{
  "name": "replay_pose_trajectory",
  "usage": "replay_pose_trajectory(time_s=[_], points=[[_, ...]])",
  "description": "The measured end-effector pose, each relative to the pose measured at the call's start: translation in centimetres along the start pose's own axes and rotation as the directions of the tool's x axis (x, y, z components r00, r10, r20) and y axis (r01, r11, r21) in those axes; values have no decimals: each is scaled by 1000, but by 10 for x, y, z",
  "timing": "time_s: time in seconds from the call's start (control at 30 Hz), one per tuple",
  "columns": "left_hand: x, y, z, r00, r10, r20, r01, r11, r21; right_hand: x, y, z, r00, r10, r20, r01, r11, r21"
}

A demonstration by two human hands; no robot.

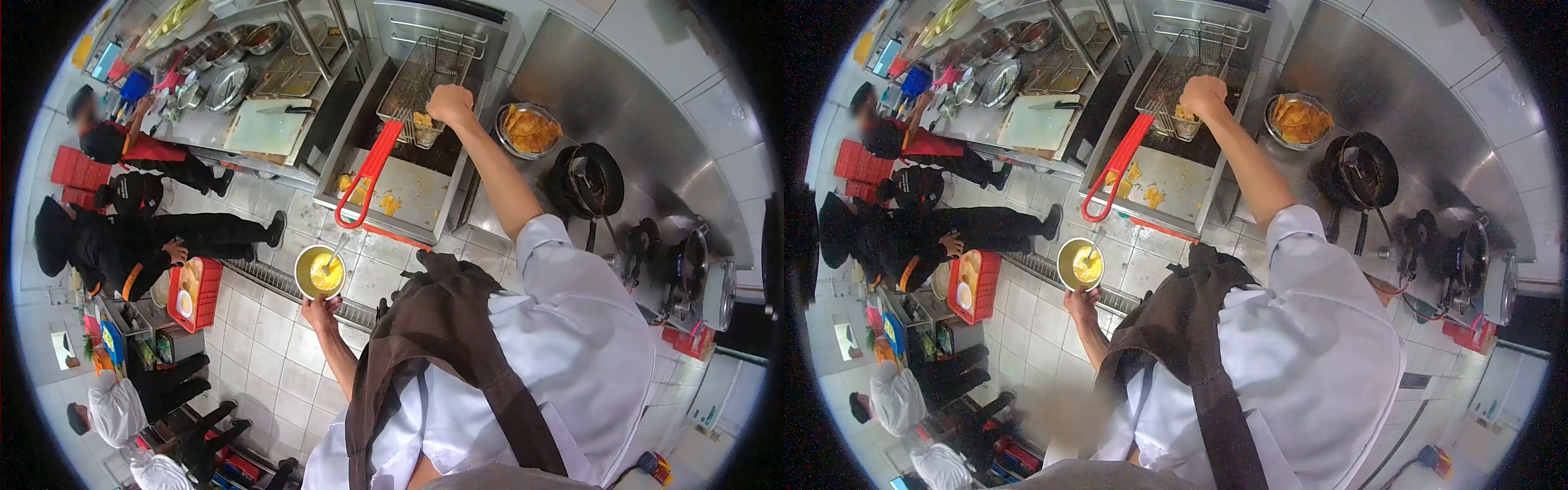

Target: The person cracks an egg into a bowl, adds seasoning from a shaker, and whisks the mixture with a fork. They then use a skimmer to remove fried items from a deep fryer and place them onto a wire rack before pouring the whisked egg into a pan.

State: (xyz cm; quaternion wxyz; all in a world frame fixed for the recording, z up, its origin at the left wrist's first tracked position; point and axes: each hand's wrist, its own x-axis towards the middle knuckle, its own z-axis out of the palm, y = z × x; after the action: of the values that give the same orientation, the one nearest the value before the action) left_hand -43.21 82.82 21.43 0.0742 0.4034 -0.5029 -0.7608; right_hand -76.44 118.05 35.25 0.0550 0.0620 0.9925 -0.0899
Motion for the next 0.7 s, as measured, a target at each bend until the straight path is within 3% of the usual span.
replay_pose_trajectory(time_s=[0.23,0.3,0.33,0.4,0.5,0.53,0.6,0.7], points=[[2,-4,-10,1000,-3,7,4,1000,-18,-13,2,-6,997,-71,-26,70,997,-19],[2,-6,-13,1000,-2,18,3,1000,-23,3,16,-20,986,-68,-154,53,994,-96],[3,-7,-15,1000,1,19,-1,1000,-25,13,23,-27,986,-63,-156,48,994,-99],[3,-7,-15,1000,3,22,-3,1000,-10,37,37,-44,995,-96,-35,81,950,-302],[5,-6,-13,999,-23,24,23,1000,16,73,61,-64,981,-182,-69,144,916,-373],[4,-6,-12,1000,-8,21,8,1000,13,73,66,-77,981,-181,-76,140,916,-375],[6,-8,-8,1000,8,22,-8,1000,-8,80,76,-120,909,-374,-183,225,811,-539],[6,-11,-7,1000,2,24,-1,999,-34,76,90,-197,904,-328,-274,119,809,-575]])
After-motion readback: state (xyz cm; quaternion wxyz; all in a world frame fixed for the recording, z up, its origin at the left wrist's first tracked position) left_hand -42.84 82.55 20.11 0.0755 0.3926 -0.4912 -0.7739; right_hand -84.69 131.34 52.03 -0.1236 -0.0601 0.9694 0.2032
